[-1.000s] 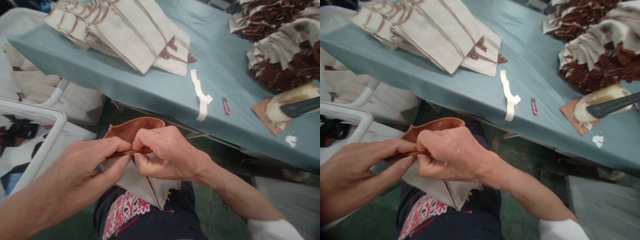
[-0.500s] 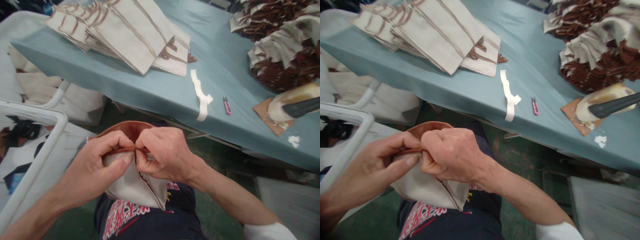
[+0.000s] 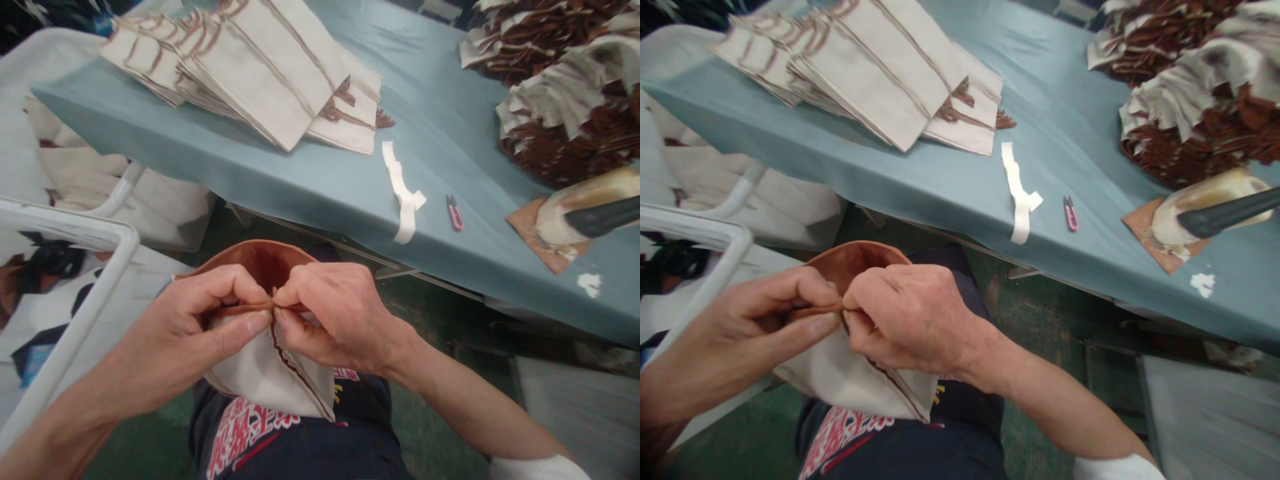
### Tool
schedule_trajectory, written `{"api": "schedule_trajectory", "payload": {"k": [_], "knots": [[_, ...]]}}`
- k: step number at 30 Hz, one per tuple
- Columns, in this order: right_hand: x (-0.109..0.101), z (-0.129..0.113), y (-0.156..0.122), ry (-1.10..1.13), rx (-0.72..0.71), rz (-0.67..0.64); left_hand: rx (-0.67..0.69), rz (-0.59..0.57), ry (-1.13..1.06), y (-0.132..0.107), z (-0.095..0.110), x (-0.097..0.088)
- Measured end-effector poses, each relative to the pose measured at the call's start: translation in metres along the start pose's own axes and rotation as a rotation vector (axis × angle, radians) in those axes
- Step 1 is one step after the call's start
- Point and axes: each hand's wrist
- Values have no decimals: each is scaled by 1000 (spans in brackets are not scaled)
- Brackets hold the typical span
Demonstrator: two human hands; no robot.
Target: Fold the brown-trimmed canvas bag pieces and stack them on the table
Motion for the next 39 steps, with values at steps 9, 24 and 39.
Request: {"api": "schedule_trajectory", "payload": {"k": [9, 24, 39], "knots": [[1, -9, -1, -201, -74, 74, 128, 152, 118, 1, 14, 15], [-21, 12, -2, 61, 172, -311, 215, 77, 297, 3, 5, 18], [-29, 16, 2, 291, 298, -480, 292, -7, 351, -1, 0, 18]]}}
Point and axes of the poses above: each hand's wrist, its own y-axis towards the middle knuckle, its own x-axis out of the palm, z = x × y, and after that the axes turned 9 degrees about x, right-handed
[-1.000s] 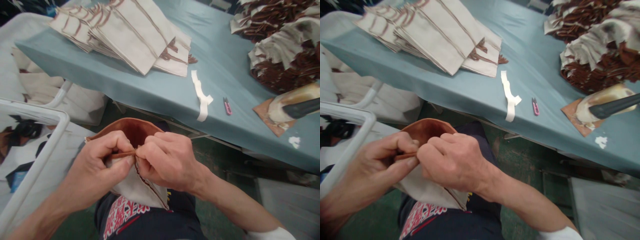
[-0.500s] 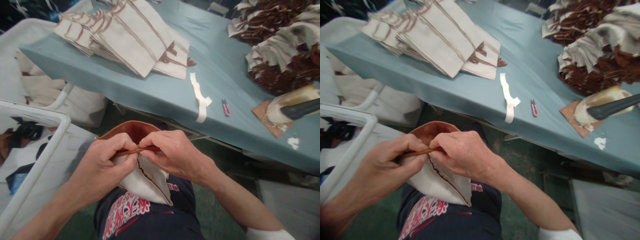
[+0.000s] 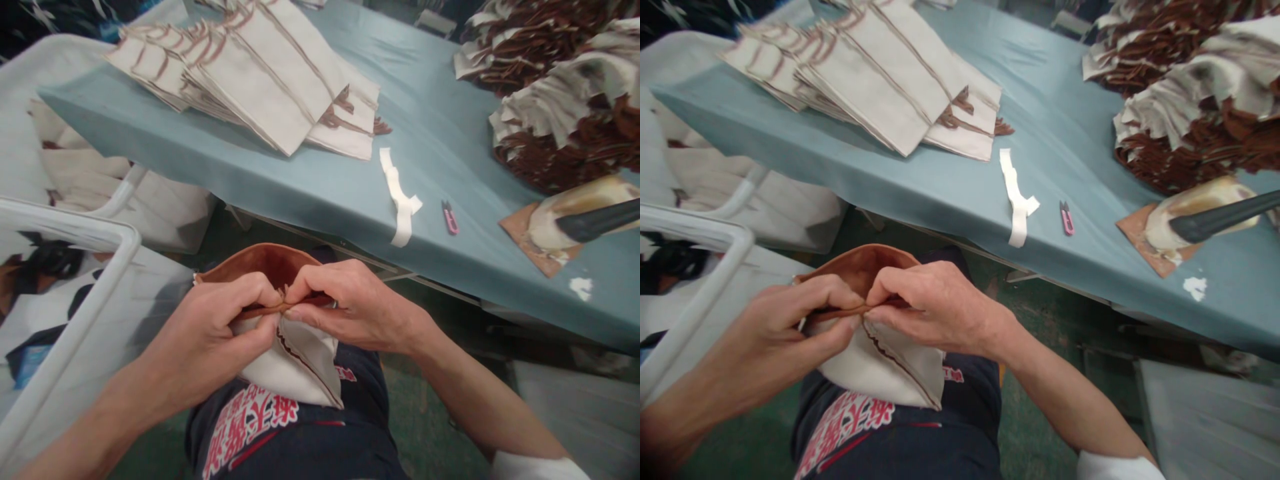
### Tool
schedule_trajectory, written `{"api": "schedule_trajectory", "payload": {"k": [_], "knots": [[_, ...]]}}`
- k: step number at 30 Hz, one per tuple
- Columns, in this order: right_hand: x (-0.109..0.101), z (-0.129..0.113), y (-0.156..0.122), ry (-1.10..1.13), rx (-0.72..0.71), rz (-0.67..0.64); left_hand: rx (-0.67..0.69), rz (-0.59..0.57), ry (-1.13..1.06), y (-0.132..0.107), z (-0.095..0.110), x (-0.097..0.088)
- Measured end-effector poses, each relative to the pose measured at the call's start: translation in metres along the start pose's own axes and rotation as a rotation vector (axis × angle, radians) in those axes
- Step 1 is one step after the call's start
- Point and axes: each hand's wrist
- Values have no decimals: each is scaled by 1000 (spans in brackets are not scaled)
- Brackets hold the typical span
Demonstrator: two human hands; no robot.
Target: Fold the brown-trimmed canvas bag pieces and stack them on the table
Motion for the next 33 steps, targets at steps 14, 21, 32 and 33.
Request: {"api": "schedule_trajectory", "payload": {"k": [14, 21, 32, 33], "knots": [[18, -9, -7, -74, 31, 168, 30, -60, -19, -1, 0, -3], [22, -14, -7, -355, -122, 271, -65, -42, -112, -1, -4, -5], [32, -16, -8, -350, -228, 365, -27, 45, -116, -2, 6, 0], [33, -17, -8, -374, -243, 380, -24, 58, -125, -2, 7, 1]]}}
Point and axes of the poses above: each hand's wrist, its own y-axis towards the middle knuckle, its own x-axis out of the palm, z = x × y, and after that the axes turned 9 degrees about x, right-handed
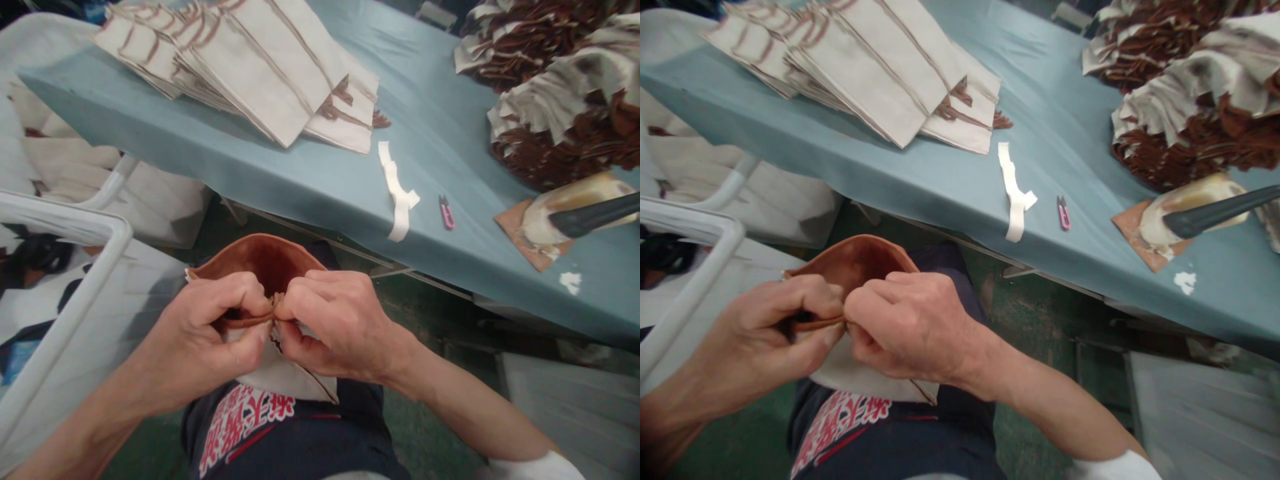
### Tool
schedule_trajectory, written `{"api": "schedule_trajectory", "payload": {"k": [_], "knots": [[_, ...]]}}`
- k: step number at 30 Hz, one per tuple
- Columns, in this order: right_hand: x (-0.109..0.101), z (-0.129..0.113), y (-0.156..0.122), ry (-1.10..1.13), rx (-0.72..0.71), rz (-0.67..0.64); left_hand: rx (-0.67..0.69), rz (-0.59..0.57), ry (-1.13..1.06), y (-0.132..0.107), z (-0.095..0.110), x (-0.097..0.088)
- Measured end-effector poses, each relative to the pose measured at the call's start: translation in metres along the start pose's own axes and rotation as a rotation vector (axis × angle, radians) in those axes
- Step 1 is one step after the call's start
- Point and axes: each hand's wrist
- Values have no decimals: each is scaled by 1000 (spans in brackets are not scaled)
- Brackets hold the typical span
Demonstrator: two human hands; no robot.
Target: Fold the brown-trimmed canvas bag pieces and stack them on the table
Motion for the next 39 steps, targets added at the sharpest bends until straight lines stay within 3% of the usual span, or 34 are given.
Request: {"api": "schedule_trajectory", "payload": {"k": [9, 13, 19, 24, 28, 30, 35, 39], "knots": [[17, 13, -5, -213, -101, 172, -21, 61, 59, 0, -13, 14], [18, 22, -7, -179, -27, 119, -44, 10, 107, 4, -13, 6], [14, 16, -5, -137, -35, 119, 16, -65, 212, 0, -2, -8], [22, 10, -2, -190, -18, 228, 125, 80, 289, 0, -6, 7], [26, 13, -1, -83, 71, 256, 164, 183, 307, 3, -15, 16], [21, 18, -1, -6, 88, 176, 145, 159, 269, 2, -17, 14], [-8, 26, 3, 170, 200, -247, 49, 44, 188, 1, -13, 4], [-19, 27, 14, 109, 165, -360, 6, 5, 177, 6, -9, 1]]}}
Point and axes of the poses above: each hand's wrist, its own y-axis towards the middle knuckle, its own x-axis out of the palm, z = x × y, and after that the axes turned 9 degrees about x, right-handed
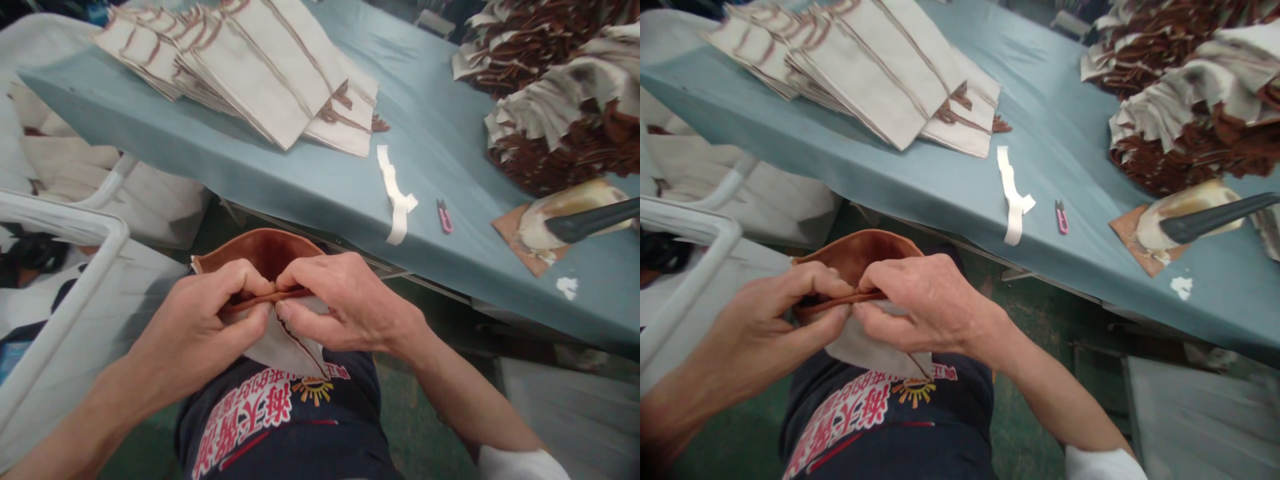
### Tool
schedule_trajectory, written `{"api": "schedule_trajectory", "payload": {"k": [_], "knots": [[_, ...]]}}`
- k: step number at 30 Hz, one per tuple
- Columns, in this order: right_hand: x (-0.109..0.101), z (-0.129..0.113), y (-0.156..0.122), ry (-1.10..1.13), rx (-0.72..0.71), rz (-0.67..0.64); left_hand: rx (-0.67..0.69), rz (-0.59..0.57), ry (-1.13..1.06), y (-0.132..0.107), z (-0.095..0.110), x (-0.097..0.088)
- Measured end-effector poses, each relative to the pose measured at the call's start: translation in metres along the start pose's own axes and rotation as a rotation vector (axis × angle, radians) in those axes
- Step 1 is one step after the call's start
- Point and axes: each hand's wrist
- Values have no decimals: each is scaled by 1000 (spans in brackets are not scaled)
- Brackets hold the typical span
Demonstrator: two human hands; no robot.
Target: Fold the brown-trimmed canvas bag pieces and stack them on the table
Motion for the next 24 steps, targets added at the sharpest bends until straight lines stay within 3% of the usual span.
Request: {"api": "schedule_trajectory", "payload": {"k": [4, 9, 13, 18, 24], "knots": [[3, 0, 7, -142, -84, 8, -49, -70, -7, 2, 1, -5], [7, 6, 4, -42, -163, 216, -64, -183, -134, 3, -13, -19], [-2, 13, 2, 251, -79, 187, -83, -228, -321, 11, -31, -27], [-8, 28, 3, 648, 107, 67, -229, -170, -706, 25, -35, -27], [3, 42, -4, 899, 239, 98, -220, -184, -690, 25, -30, -30]]}}
Point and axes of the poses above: each hand's wrist, its own y-axis towards the middle knuckle, its own x-axis out of the palm, z = x × y, and after that the axes turned 9 degrees about x, right-handed
